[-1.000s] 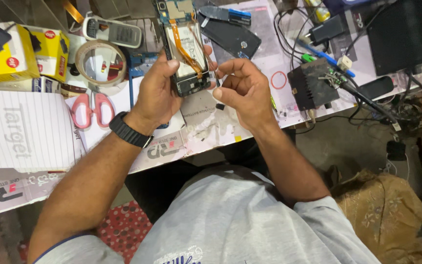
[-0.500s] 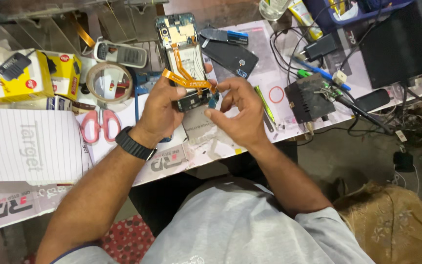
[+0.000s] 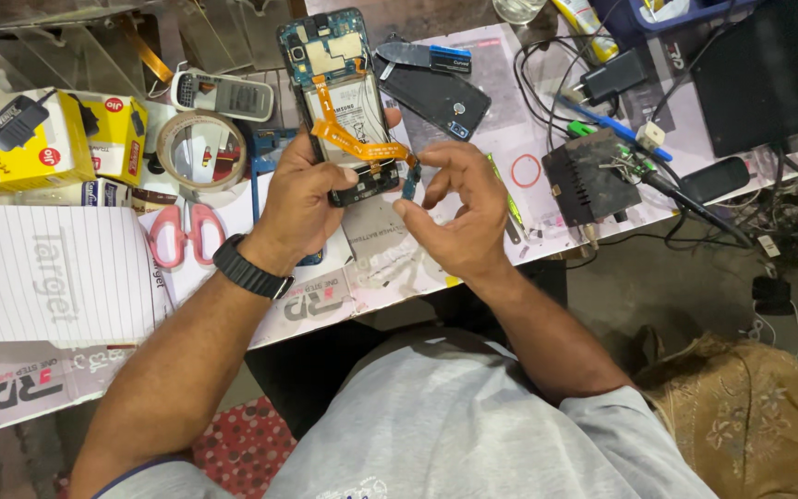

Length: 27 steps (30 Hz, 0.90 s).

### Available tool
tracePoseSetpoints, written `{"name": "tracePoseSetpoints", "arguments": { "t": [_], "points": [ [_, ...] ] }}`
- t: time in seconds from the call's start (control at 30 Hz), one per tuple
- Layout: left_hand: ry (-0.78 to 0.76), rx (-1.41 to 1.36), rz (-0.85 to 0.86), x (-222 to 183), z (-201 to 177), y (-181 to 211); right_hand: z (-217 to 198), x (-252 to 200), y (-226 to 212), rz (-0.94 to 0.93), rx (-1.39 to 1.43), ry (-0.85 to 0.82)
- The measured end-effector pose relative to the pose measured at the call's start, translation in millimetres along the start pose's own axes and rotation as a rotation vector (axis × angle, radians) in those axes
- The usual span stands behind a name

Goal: The person disassembles a mobile phone using tweezers and a small screwdriver to disconnect internal components and ribbon cables on a workbench.

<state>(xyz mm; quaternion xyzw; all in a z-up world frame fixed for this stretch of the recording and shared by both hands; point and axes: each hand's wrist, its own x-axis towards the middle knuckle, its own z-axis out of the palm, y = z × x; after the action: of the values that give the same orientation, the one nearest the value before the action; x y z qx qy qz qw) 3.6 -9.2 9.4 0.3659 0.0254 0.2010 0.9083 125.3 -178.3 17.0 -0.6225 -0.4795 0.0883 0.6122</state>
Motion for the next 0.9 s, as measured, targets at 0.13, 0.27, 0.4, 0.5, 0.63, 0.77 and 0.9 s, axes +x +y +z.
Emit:
{"name": "tracePoseSetpoints", "arguments": {
  "t": [0.13,0.27,0.4,0.5,0.63,0.77,0.9],
  "points": [
    [-0.047,-0.014,0.018,-0.4,4.8,3.9,-6.6,-5.8,12.4,0.273,0.342,-0.02],
    [-0.024,0.016,-0.003,0.5,4.8,5.0,-8.3,-5.0,24.4,0.373,0.617,0.016],
    [0.02,-0.032,-0.032,0.6,1.9,4.6,-11.2,-2.6,27.7,0.339,0.612,0.023],
    [0.018,-0.018,-0.038,0.7,0.6,6.2,-12.1,-0.5,26.5,0.341,0.59,0.029],
    [-0.006,-0.023,-0.031,-0.4,-1.9,5.2,-10.5,-0.2,28.4,0.394,0.622,0.03],
    [-0.032,-0.07,-0.019,0.7,-5.9,2.8,-10.3,-1.0,31.6,0.405,0.64,0.02],
    [0.006,-0.055,-0.037,0.6,-6.3,2.2,-14.1,1.5,31.4,0.392,0.643,0.021]
  ]
}}
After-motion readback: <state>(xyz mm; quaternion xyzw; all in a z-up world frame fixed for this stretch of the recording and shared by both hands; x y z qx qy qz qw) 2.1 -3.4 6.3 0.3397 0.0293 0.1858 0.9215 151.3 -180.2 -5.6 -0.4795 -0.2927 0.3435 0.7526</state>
